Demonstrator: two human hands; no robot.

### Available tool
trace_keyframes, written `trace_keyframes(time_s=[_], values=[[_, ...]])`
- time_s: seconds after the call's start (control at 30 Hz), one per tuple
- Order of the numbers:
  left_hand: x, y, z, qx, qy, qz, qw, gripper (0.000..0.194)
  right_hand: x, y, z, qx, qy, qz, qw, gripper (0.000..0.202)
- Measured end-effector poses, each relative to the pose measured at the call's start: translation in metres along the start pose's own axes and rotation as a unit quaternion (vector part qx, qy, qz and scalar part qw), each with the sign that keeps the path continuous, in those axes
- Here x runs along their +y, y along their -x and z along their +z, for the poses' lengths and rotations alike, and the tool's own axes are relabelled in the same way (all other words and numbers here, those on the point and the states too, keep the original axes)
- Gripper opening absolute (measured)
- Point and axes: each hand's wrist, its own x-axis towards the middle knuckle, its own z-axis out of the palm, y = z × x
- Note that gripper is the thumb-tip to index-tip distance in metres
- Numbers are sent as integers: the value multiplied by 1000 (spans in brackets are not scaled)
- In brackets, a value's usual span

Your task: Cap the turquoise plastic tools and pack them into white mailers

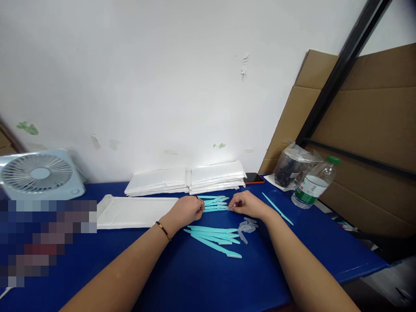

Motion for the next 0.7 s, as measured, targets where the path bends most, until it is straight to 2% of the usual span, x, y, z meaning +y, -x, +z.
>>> trace_keyframes(time_s=[0.4, 0.57, 0.7], values=[[-7, 1, 0, 8, 11, 10, 1000, 16, -1, -2, 1, 1, 20, -16, 1000, 16], [-3, 0, 0, -3, 10, 18, 1000, 20, -9, -8, 12, 0, 10, -43, 999, 15], [0, -2, -2, 20, 34, -26, 999, 18, -9, -11, 11, 48, 22, -11, 999, 15]])
